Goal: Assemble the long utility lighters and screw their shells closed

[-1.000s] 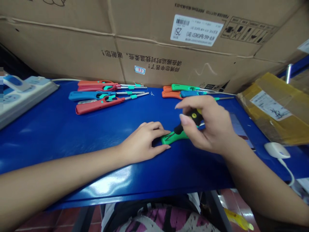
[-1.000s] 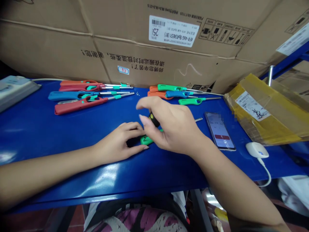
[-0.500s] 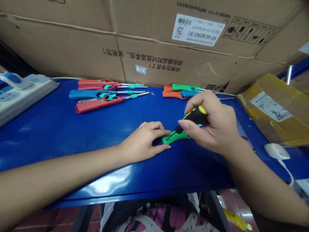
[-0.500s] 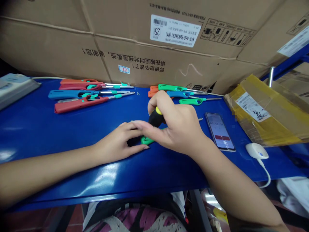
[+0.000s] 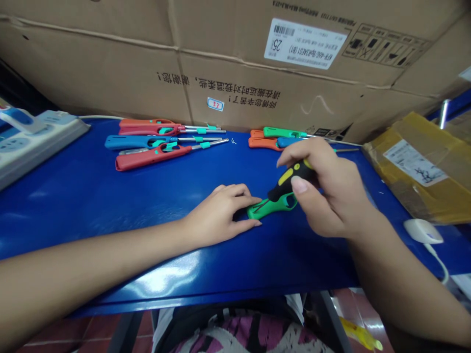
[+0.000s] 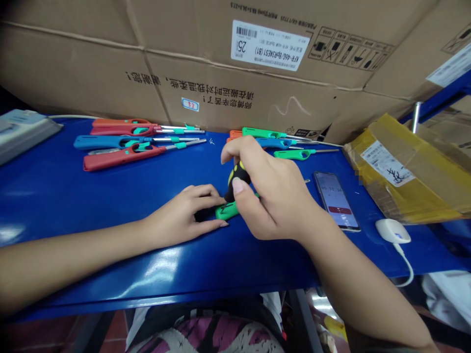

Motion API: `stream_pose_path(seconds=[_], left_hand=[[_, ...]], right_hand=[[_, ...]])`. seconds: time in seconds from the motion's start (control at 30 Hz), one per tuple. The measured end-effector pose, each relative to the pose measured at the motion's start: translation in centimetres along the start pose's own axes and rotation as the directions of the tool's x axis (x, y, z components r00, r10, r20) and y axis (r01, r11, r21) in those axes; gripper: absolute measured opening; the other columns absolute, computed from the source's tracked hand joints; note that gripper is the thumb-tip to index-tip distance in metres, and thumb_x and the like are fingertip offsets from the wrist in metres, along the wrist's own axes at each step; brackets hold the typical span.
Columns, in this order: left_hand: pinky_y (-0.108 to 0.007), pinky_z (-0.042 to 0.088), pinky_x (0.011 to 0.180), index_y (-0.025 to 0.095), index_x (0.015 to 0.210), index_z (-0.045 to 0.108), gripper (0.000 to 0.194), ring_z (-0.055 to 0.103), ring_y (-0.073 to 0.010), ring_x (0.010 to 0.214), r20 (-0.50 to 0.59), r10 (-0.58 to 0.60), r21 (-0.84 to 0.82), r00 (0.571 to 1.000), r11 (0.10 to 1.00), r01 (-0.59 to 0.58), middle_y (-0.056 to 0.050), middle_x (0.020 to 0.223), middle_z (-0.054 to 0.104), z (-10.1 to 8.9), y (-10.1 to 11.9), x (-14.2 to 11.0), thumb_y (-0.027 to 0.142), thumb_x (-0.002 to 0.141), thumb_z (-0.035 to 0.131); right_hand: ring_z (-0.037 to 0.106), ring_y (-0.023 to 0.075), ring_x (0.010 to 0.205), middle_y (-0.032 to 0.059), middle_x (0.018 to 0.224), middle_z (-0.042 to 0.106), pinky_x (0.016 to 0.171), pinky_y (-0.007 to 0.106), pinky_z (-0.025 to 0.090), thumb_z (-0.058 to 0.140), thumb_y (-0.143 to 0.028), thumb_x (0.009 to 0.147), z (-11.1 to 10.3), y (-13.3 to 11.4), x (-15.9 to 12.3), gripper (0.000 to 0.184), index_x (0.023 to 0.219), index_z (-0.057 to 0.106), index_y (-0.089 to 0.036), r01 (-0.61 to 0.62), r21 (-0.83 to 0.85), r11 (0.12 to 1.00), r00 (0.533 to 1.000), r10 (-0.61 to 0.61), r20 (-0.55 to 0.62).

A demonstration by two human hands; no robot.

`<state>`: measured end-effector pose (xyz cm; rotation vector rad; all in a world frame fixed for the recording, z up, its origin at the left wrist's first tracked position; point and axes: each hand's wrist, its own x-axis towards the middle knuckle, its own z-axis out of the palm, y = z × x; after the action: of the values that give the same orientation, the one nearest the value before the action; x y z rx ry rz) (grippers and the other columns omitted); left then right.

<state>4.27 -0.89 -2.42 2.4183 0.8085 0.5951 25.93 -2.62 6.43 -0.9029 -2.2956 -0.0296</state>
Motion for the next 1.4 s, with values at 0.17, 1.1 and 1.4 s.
stream_pose_path(seconds=[0.17, 1.1, 1.4], left_hand=[[-0.04, 0.043, 0.093, 0.024, 0.126, 0.067, 0.036, 0.062, -0.023, 0.106, -0.005, 0.003, 0.008, 1.0, 1.0, -0.003, -0.005, 0.11, 0.066, -0.04, 0.04, 0.0, 0.041, 0.094, 0.068], [-0.038, 0.044, 0.096, 0.024, 0.124, 0.068, 0.036, 0.066, -0.0209, 0.109, -0.037, 0.002, -0.097, 0.999, 0.995, -0.006, -0.003, 0.118, 0.07, -0.17, 0.14, 0.0, 0.03, 0.089, 0.071], [-0.039, 0.043, 0.096, 0.026, 0.124, 0.067, 0.035, 0.066, -0.0221, 0.11, -0.009, -0.016, -0.078, 1.0, 0.997, 0.015, -0.003, 0.118, 0.069, -0.2, 0.14, -0.01, 0.031, 0.09, 0.07]], right_hand=[[0.059, 0.0131, 0.057, -0.0007, 0.078, 0.067, 0.052, 0.029, 0.042, 0.052, -0.023, 0.094, 0.05, -0.1, -0.03, 0.008, 0.099, 0.058, -0.022, 0.017, -0.063, 0.998, 0.998, -0.021, -0.053], [0.058, 0.0141, 0.061, 0.0008, 0.084, 0.066, 0.057, 0.029, 0.045, 0.046, -0.02, 0.094, -0.31, 0.18, -0.17, 0.014, 0.101, 0.059, -0.022, 0.001, -0.041, 0.999, 0.999, -0.003, -0.05], [0.06, 0.0145, 0.069, 0.0023, 0.086, 0.065, 0.061, 0.029, 0.046, 0.045, -0.019, 0.093, -0.21, -0.03, -0.17, 0.016, 0.102, 0.057, -0.019, 0.02, -0.028, 0.999, 0.997, -0.022, -0.075]])
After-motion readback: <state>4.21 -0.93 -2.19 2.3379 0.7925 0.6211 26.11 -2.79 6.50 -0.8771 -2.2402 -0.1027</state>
